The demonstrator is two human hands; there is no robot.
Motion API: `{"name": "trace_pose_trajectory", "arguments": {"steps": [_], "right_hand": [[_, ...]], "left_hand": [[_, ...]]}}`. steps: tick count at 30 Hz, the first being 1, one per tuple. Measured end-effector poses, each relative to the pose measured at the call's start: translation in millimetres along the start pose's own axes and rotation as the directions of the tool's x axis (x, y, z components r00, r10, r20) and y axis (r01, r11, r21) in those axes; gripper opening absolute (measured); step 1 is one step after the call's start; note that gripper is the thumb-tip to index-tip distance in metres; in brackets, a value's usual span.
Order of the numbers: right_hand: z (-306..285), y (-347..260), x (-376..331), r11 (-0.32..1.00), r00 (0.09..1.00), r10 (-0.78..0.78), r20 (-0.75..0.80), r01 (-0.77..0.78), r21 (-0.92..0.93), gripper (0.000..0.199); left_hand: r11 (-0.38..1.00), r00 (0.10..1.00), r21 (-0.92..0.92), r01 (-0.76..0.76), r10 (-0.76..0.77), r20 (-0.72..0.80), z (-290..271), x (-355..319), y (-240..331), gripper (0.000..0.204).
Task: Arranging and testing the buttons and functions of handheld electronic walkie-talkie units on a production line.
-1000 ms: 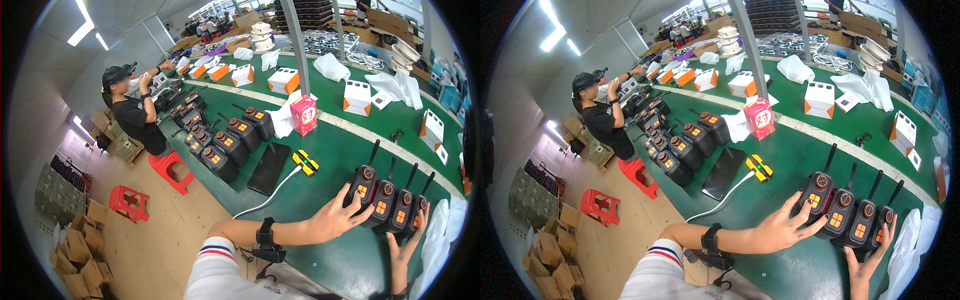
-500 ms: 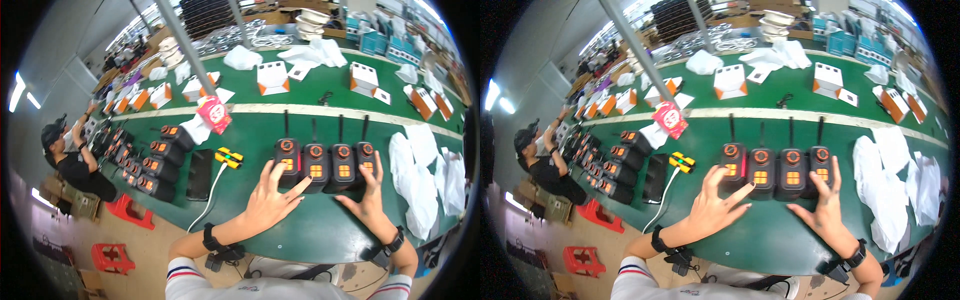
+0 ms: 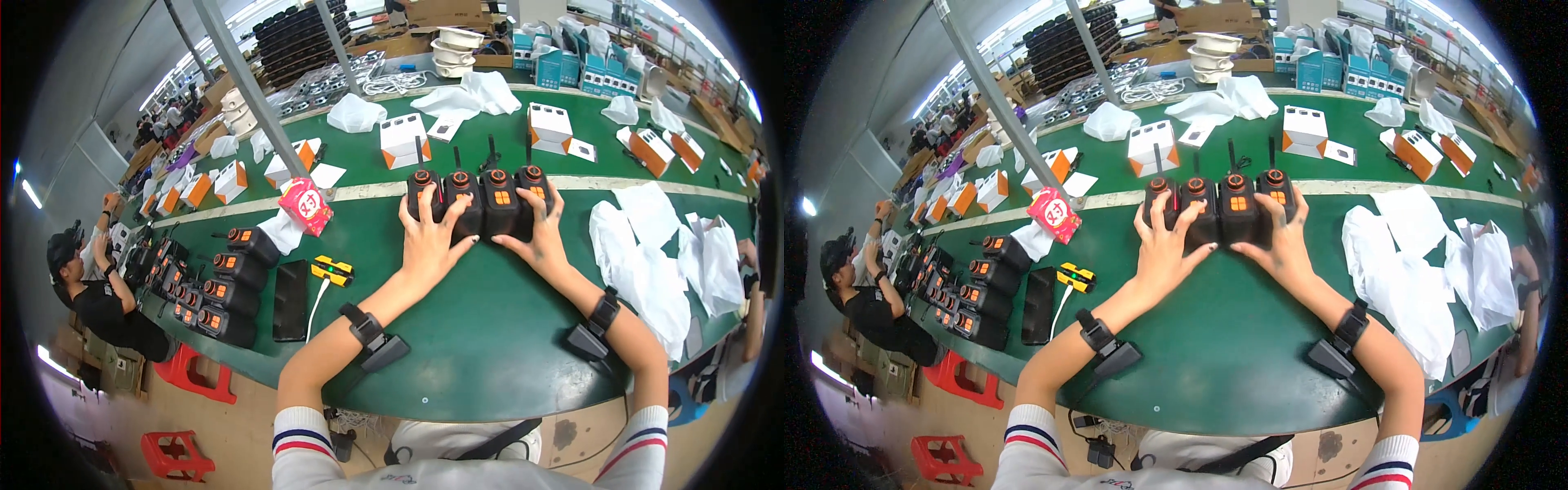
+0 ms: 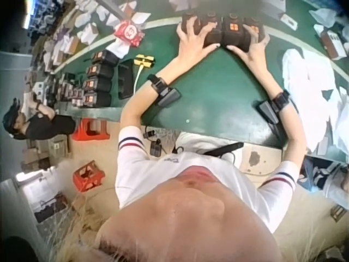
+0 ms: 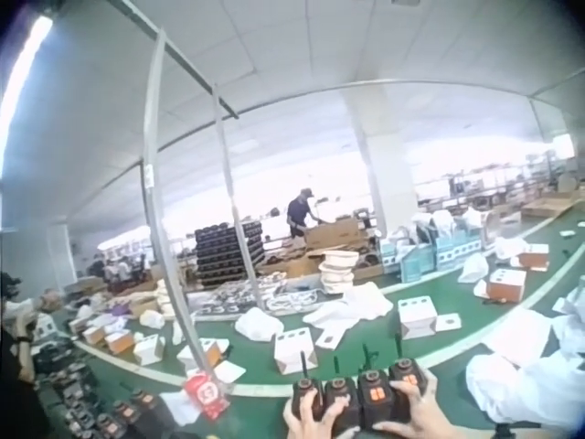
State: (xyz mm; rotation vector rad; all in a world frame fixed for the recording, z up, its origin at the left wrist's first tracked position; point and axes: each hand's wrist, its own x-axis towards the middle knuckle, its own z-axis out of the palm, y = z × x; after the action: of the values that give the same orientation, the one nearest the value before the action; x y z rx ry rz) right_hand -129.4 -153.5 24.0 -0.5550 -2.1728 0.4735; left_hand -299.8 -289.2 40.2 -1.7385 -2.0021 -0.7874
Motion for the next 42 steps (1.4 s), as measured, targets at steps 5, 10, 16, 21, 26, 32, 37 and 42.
{"name": "trace_pose_trajectory", "arguments": {"steps": [5, 10, 16, 21, 26, 32, 37, 42], "right_hand": [[19.5, 21.7, 24.6, 1.0, 0.999, -0.017, -0.05, 0.016, -0.015, 0.082], [26.9, 27.0, 31.3, 1.0, 0.996, -0.029, -0.079, 0.027, -0.014, 0.073], [42.4, 40.4, 48.5, 0.997, 0.999, -0.027, -0.041, 0.024, -0.074, 0.09], [63.4, 73.9, 79.2, 0.995, 0.994, -0.088, -0.058, 0.085, -0.054, 0.099], [78.0, 91.1, 81.4, 0.973, 0.992, 0.092, 0.085, -0.071, -0.22, 0.093], [79.1, 74.6, 51.7, 0.828, 0.979, 0.15, 0.139, -0.047, -0.559, 0.06], [77.3, 54.7, 39.4, 0.886, 0.966, 0.033, 0.257, 0.09, -0.455, 0.038], [72.3, 54.5, 42.3, 0.969, 0.973, -0.016, 0.229, 0.072, -0.238, 0.036]], "left_hand": [[1.0, 0.998, -0.008, -0.03, 0.029, -0.057, 27.5, 28.4, -22.2, 0.071], [0.999, 0.995, 0.003, 0.037, -0.036, -0.094, 50.9, 54.1, -42.4, 0.073], [0.992, 0.991, 0.056, 0.112, -0.107, -0.079, 72.9, 76.1, -58.8, 0.076], [0.994, 0.998, 0.093, 0.049, -0.044, -0.049, 91.9, 91.9, -82.1, 0.079], [0.993, 0.996, 0.085, 0.088, -0.085, -0.031, 96.9, 82.2, -77.5, 0.08], [0.993, 0.914, 0.104, 0.05, -0.088, 0.397, 86.4, 47.2, -39.4, 0.053], [1.0, 0.871, 0.01, 0.005, -0.01, 0.492, 83.0, 44.5, -25.7, 0.054], [1.0, 0.86, 0.005, 0.02, -0.02, 0.509, 81.4, 46.8, -26.5, 0.056]]}}
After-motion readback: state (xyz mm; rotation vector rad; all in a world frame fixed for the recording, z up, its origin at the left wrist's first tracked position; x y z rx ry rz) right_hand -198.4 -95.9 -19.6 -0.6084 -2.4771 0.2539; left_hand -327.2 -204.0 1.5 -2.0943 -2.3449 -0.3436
